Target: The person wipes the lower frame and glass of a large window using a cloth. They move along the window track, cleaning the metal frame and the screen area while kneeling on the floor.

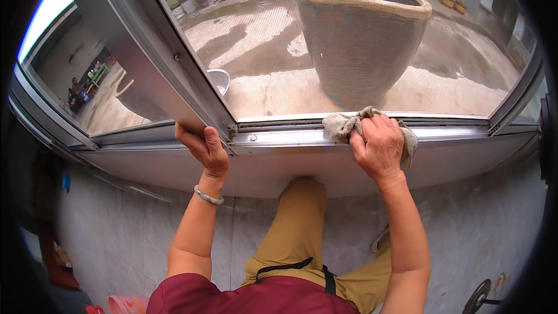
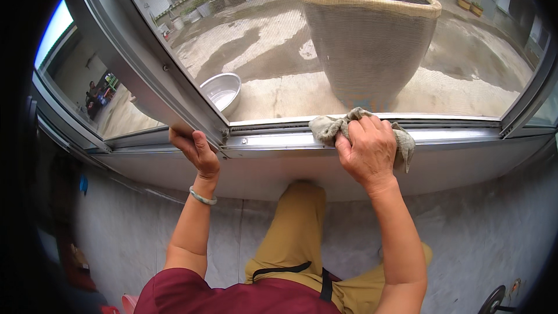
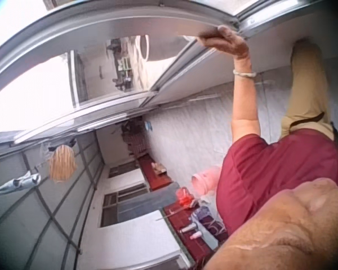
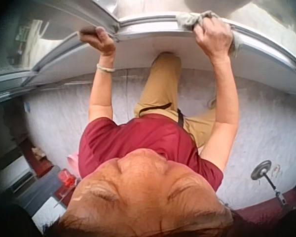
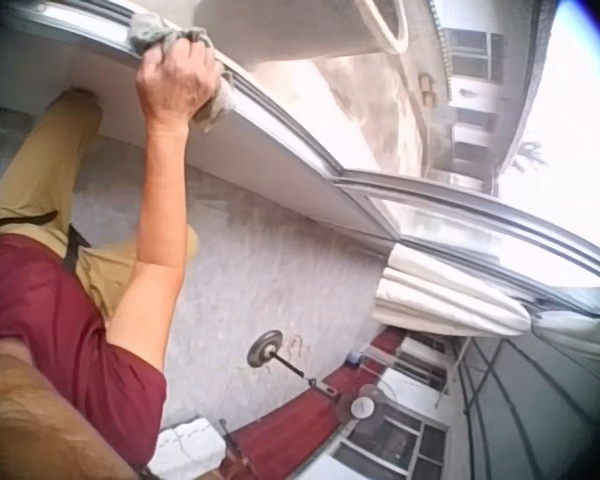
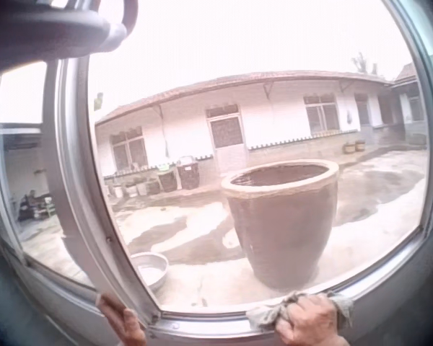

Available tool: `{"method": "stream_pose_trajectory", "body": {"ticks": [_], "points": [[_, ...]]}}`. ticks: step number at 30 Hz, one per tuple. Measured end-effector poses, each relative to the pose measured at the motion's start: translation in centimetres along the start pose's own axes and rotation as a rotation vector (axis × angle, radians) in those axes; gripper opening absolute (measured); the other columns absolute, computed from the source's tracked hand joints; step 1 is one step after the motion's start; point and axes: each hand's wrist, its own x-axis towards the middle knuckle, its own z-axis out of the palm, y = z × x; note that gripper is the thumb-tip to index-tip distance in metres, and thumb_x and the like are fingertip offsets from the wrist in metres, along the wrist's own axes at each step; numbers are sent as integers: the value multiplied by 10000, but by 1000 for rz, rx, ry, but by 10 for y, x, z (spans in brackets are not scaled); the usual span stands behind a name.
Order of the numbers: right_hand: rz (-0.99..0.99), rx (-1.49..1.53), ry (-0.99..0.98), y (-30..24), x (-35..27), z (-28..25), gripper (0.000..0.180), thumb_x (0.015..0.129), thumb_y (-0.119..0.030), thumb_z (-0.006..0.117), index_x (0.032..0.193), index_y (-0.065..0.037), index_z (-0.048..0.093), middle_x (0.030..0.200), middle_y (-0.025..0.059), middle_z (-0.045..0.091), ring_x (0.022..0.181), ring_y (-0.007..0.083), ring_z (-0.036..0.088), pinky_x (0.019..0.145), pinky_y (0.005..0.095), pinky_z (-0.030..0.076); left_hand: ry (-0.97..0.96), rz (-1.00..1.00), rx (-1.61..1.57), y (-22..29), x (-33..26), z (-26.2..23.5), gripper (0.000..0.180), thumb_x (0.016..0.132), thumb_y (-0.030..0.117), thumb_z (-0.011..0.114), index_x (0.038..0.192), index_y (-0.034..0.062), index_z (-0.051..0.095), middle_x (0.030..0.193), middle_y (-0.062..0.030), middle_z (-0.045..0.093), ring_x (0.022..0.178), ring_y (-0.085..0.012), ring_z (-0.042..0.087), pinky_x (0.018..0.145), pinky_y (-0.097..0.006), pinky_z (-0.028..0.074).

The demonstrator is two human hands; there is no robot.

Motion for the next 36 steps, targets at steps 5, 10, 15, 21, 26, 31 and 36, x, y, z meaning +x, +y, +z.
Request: {"method": "stream_pose_trajectory", "body": {"ticks": [5,10,15,21,26,31,36], "points": [[-17,-4,-9,-6,4,3,242,714,-215,680,649,-61,505,710,90,518,729,282,501,669,397,395,26,13,-37,-5,-4,2,647,981,452,444,1322,-61,245,1258,-144,382,1131,-203,396,1027,-329,284],[-51,107,-88,-40,9,13,236,735,-240,666,750,-29,561,750,112,507,756,310,492,701,415,390,40,1,-14,-4,-3,6,633,983,446,426,1300,-72,249,1195,-137,404,1075,-186,403,997,-322,297],[-68,216,-71,-85,19,45,248,703,-236,691,798,-32,586,763,100,516,770,284,508,726,400,401,65,73,65,1,1,12,610,988,435,416,1286,-76,264,1186,-132,403,1073,-187,402,1004,-329,293],[-133,329,36,-149,31,90,113,721,-150,569,694,-56,512,700,105,465,721,256,468,706,359,379,96,4,132,4,-6,11,588,1004,429,400,1263,-89,302,1216,-170,404,1099,-244,420,1011,-364,310],[-132,352,95,-146,26,82,189,702,-182,605,791,-29,539,770,124,499,788,268,490,767,369,396,0,109,242,10,-1,-6,468,998,239,467,1306,-63,284,1269,-195,378,1157,-294,410,1034,-414,310],[-193,449,-6,-129,13,72,380,711,-239,651,969,23,554,862,116,526,861,276,508,824,377,413,-216,553,160,88,-13,6,415,954,174,531,1280,-36,384,1286,-203,408,1194,-348,445,1038,-485,343],[-248,288,117,-93,-39,9,423,781,-100,619,1180,20,544,1241,153,544,1170,322,504,1040,403,367,-767,331,134,92,-20,26,376,911,212,585,1179,-43,522,1119,-196,535,1131,-365,467,993,-457,337]]}}
